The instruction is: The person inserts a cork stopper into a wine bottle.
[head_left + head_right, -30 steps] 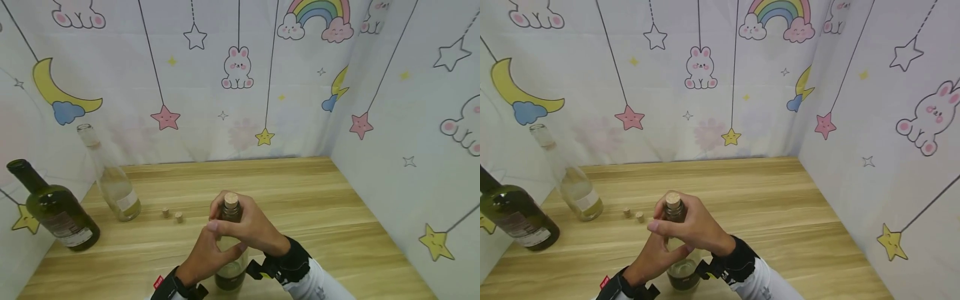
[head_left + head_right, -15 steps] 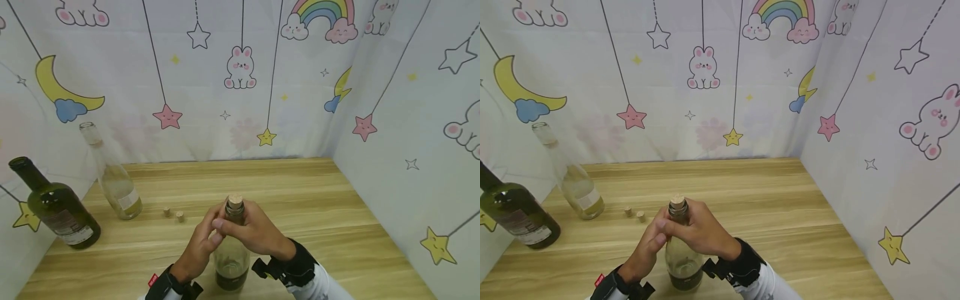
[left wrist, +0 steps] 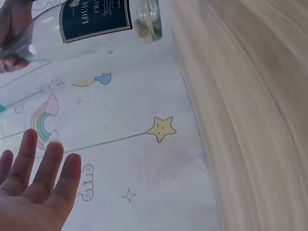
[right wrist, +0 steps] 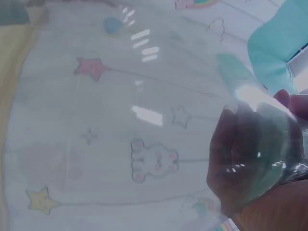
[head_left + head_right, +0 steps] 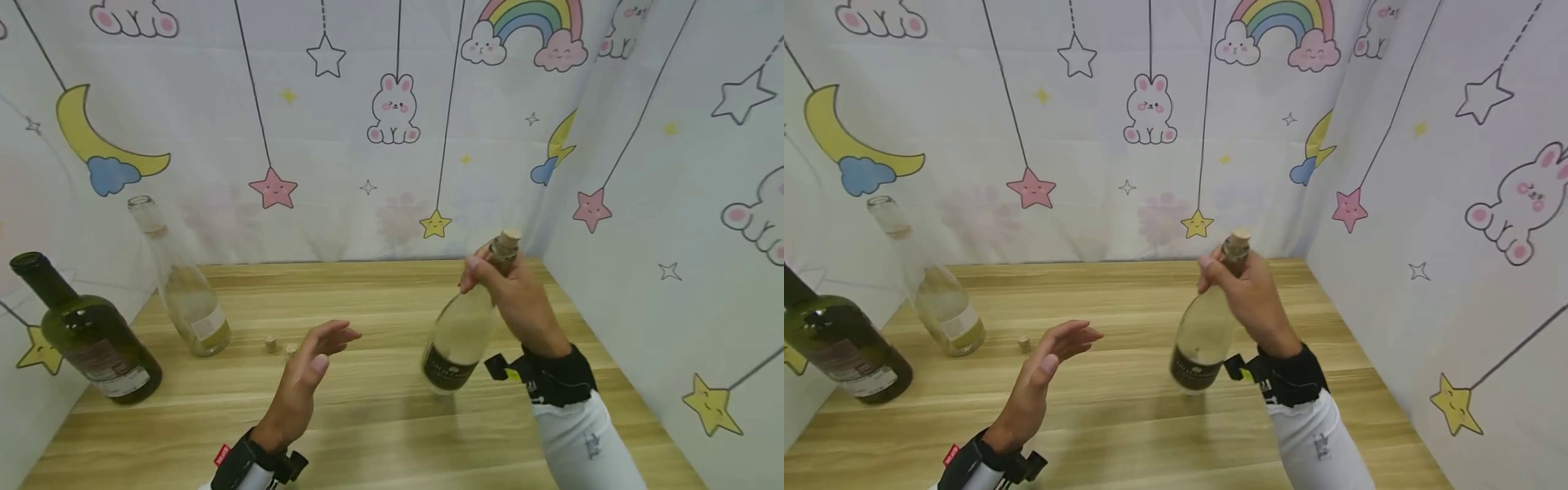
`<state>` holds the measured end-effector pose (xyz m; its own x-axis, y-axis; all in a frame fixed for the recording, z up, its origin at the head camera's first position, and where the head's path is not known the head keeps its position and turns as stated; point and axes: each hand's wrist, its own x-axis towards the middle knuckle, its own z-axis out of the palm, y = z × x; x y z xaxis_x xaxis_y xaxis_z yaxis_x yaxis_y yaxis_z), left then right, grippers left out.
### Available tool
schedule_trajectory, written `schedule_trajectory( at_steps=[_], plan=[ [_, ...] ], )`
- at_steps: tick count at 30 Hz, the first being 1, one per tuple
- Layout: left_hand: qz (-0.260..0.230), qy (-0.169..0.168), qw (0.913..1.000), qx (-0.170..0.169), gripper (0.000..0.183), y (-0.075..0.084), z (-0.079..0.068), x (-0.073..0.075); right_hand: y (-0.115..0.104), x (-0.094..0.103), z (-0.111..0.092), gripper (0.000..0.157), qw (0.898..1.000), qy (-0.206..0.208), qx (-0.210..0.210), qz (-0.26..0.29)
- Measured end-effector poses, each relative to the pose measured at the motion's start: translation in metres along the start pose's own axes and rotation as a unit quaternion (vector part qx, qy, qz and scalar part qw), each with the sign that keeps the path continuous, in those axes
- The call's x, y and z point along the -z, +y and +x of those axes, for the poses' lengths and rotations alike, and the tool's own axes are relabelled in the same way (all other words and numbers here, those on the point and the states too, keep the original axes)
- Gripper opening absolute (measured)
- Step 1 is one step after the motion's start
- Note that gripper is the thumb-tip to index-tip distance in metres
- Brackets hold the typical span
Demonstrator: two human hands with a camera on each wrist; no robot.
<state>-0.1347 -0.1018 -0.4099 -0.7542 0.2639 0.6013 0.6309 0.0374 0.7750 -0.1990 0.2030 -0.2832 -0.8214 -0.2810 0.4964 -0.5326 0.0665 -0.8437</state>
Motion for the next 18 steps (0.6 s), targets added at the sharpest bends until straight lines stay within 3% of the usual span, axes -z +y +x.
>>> schedule_trajectory(
  at_steps=[4,9,13,18],
  plan=[
    [0.012,0.028,0.9995,0.009,0.043,-0.001,-0.001,0.016,0.012,0.043,0.009,0.013,0.995,0.095,-0.01,0.01],
    [0.019,0.061,0.998,0.004,0.043,0.001,0.0,0.031,0.028,0.091,0.016,0.014,0.981,0.192,-0.032,0.019],
    [0.026,0.077,0.9967,-0.005,0.043,0.003,0.002,0.037,0.046,0.126,0.019,0.015,0.969,0.24,-0.052,0.027],
    [0.021,0.093,0.9955,0.008,0.042,0.002,0.001,0.04,0.07,0.157,0.024,0.017,0.96,0.269,-0.075,0.033]
  ],
)
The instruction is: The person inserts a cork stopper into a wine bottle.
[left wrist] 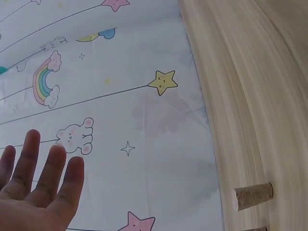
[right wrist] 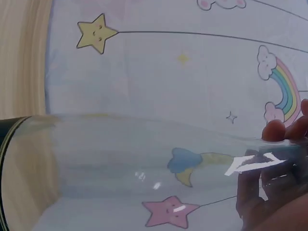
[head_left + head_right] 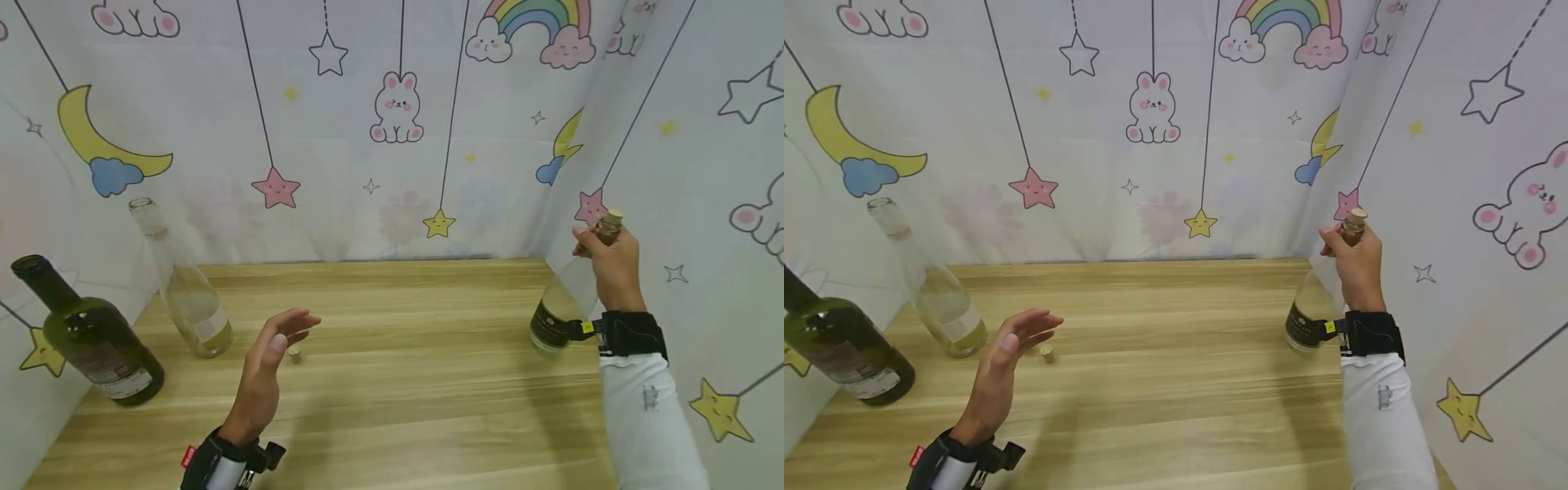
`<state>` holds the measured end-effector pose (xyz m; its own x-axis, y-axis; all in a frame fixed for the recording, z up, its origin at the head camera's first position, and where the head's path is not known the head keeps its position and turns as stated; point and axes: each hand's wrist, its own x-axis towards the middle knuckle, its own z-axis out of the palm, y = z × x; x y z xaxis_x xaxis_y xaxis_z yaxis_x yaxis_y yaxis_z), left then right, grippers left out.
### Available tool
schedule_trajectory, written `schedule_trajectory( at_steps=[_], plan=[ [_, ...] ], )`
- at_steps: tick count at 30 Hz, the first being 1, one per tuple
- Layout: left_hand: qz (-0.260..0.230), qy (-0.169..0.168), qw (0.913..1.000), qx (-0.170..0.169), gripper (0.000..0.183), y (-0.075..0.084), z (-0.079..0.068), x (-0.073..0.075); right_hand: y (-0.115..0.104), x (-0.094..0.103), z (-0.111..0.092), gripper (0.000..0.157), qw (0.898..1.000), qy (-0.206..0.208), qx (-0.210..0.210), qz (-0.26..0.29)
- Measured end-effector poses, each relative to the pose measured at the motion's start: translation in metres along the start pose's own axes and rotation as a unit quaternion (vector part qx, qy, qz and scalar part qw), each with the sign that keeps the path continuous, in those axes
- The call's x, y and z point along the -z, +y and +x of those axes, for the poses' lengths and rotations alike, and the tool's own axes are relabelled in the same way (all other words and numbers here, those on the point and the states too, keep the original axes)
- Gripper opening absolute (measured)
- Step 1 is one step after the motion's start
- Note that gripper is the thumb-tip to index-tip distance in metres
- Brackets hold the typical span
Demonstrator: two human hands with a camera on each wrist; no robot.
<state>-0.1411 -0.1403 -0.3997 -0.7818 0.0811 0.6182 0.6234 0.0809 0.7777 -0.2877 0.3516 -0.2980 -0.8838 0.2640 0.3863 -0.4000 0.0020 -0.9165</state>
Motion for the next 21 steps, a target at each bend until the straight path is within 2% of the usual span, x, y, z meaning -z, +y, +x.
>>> schedule_trajectory(
  at_steps=[8,12,21],
  plan=[
    [-0.013,0.015,0.9997,0.015,0.043,-0.004,-0.002,0.004,0.016,0.021,0.014,0.016,1.0,0.017,-0.023,0.003],
    [-0.011,0.017,0.9995,0.023,0.042,-0.005,-0.001,0.008,0.016,0.022,0.018,0.017,0.999,0.028,-0.027,0.013],
    [-0.007,0.023,0.9989,0.04,0.042,-0.003,0.001,0.009,0.018,0.026,0.022,0.017,0.998,0.04,-0.041,-0.01]
  ],
)
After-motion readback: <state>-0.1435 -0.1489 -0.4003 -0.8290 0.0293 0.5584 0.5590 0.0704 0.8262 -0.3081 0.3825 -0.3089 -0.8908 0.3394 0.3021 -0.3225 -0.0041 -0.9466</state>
